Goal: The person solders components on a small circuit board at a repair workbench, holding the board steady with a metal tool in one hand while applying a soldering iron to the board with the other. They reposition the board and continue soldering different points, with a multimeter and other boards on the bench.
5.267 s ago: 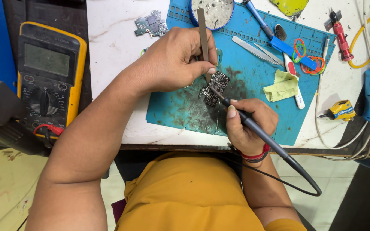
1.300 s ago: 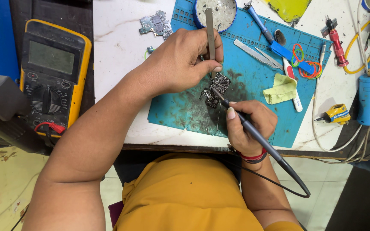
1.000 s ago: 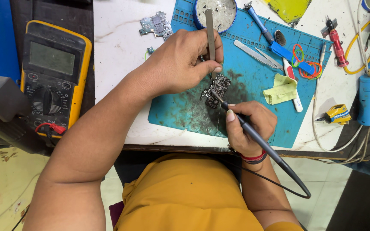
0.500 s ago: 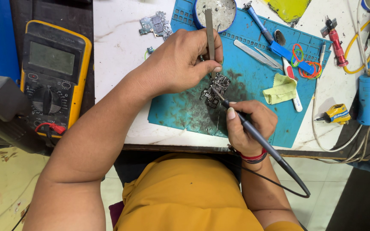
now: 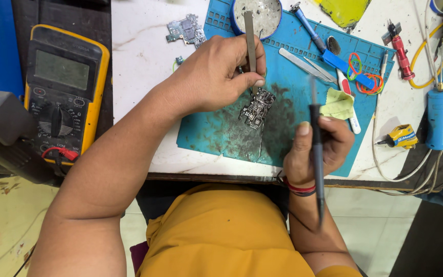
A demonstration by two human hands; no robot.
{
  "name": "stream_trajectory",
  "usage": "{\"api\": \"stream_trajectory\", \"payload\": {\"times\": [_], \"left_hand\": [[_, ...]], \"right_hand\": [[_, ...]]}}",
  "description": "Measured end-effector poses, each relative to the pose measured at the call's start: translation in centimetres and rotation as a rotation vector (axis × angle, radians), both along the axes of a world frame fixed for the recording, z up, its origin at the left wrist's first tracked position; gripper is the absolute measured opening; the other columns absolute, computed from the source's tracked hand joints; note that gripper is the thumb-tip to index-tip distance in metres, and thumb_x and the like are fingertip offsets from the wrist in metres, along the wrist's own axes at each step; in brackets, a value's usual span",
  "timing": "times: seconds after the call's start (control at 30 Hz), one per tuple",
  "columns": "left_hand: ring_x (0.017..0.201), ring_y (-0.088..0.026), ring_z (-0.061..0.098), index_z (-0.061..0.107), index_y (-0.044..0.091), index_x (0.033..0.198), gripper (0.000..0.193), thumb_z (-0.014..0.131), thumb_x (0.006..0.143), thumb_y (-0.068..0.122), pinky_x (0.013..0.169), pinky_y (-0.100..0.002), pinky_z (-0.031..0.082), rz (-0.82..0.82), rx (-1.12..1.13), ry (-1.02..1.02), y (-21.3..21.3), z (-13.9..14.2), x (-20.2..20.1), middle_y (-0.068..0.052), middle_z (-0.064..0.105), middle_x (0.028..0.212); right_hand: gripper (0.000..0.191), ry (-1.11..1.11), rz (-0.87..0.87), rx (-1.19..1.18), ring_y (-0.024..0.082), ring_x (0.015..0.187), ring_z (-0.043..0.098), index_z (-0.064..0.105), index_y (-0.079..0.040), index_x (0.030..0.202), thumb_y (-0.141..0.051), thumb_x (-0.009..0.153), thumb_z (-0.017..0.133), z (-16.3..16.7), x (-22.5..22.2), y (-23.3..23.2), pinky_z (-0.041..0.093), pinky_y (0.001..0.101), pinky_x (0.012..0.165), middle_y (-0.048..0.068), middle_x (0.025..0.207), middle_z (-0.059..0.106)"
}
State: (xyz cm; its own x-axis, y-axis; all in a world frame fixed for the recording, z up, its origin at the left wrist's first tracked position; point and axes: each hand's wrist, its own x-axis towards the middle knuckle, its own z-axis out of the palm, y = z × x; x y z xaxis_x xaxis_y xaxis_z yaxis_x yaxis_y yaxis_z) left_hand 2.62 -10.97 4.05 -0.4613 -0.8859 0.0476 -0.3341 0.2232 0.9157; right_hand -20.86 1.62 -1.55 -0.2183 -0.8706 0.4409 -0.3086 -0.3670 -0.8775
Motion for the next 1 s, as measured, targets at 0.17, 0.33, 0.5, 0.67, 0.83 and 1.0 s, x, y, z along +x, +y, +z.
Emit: {"api": "stream_trajectory", "payload": {"times": [0.17,0.33,0.5,0.67,0.83,1.0], "left_hand": [[0.073,-0.018,0.074,0.066,0.008,0.097,0.014,0.077,0.090,0.012,0.066,-0.034,0.055,-0.004,-0.007,0.022,0.1,0.1,0.2,-0.006,0.077,0.084],[0.072,-0.019,0.074,0.066,0.008,0.097,0.014,0.077,0.090,0.013,0.066,-0.034,0.055,0.004,0.006,-0.005,0.1,0.2,0.2,-0.006,0.076,0.083],[0.077,-0.018,0.076,0.066,0.007,0.097,0.015,0.077,0.089,0.013,0.068,-0.034,0.057,0.002,-0.015,0.033,0.0,0.1,0.1,-0.006,0.077,0.086],[0.077,-0.018,0.076,0.066,0.008,0.097,0.015,0.078,0.090,0.013,0.069,-0.034,0.057,-0.002,-0.012,0.009,0.1,0.0,0.2,-0.007,0.077,0.085],[0.070,-0.019,0.074,0.066,0.008,0.097,0.015,0.078,0.089,0.013,0.066,-0.035,0.055,0.003,0.012,-0.025,0.1,0.1,0.1,-0.006,0.076,0.082],[0.075,-0.017,0.075,0.065,0.008,0.097,0.015,0.078,0.090,0.013,0.068,-0.033,0.056,-0.007,-0.048,0.040,0.0,-0.1,0.2,-0.006,0.076,0.084]], "right_hand": [[0.021,0.014,0.015,-0.001,0.011,0.065,0.059,0.061,0.000,0.113,-0.018,0.102,0.066,0.8,0.1,0.3,0.046,0.0237,0.060,0.006,0.087,0.062],[0.013,0.407,0.220,-0.048,0.022,0.064,0.063,0.063,-0.001,0.094,-0.013,0.097,0.067,3.0,0.3,-0.8,0.049,0.0298,0.059,0.013,0.079,0.067],[0.010,0.469,0.289,-0.015,0.025,0.068,0.066,0.061,-0.001,0.093,-0.007,0.097,0.068,4.3,1.2,-1.5,0.051,0.0306,0.061,0.014,0.087,0.072],[0.009,0.471,0.287,0.001,0.025,0.068,0.065,0.061,0.000,0.094,-0.006,0.096,0.068,4.6,1.4,-1.5,0.050,0.0311,0.060,0.014,0.084,0.070],[0.010,0.481,0.278,-0.014,0.025,0.067,0.064,0.060,0.000,0.094,-0.005,0.096,0.069,4.5,1.4,-1.6,0.049,0.0314,0.059,0.014,0.085,0.071],[0.008,0.489,0.287,-0.017,0.025,0.064,0.063,0.062,0.000,0.092,-0.004,0.094,0.069,4.5,1.3,-1.6,0.048,0.0339,0.062,0.013,0.081,0.069]]}}
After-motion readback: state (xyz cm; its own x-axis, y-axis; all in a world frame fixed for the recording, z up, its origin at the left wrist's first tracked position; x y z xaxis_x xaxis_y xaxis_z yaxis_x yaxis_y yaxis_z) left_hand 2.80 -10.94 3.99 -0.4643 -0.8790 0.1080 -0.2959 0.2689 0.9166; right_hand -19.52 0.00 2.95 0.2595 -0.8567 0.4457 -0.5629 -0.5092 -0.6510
